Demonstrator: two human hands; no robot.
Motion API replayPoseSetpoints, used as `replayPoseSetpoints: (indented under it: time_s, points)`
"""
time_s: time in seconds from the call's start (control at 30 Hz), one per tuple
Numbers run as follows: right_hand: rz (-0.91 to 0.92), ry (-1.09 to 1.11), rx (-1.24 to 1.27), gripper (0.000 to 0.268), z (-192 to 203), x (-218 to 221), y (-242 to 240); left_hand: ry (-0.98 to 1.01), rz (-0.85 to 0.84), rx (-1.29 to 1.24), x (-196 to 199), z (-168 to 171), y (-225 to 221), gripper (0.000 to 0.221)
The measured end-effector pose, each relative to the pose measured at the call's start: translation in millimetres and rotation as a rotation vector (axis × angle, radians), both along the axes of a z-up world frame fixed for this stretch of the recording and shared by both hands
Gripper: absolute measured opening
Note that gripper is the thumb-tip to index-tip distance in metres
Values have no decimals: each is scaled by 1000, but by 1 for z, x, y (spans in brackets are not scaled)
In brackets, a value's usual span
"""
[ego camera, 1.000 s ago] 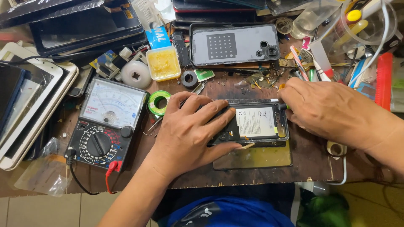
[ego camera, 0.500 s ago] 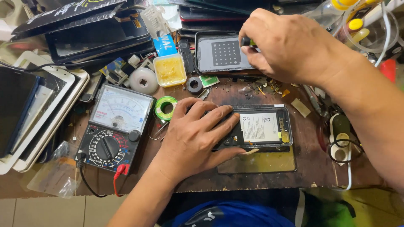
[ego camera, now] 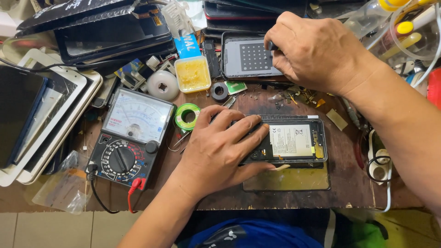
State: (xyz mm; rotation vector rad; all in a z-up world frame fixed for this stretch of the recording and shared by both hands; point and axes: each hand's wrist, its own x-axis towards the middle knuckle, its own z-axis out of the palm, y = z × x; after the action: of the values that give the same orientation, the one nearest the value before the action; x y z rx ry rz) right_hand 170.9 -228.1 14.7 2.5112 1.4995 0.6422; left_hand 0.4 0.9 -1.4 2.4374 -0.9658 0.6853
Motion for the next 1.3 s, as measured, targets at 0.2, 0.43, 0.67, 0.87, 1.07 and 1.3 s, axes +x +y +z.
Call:
replayPoseSetpoints:
  time_s: [0.2,0.43,0.67,0.87,1.07,1.3]
  points:
    - [-4,-63,50,14,0,-2,-1,-1,5,23,0,1,0,55]
    - [-39,-27,123,13,28,-30,-17,6,-2,41,0,1,0,56]
    - [-173,293,463,21,57,-103,-58,-5,-10,34,1,2,-1,55]
    - [-453,610,891,42,-2,-145,-145,-14,-6,44,-1,4,-1,56]
    - [-201,643,1128,82,-19,-150,-138,6,2,41,-2,7,-2,55]
    - [-216,672,1121,46,19,-157,-63,45,28,101,-1,14,1,60]
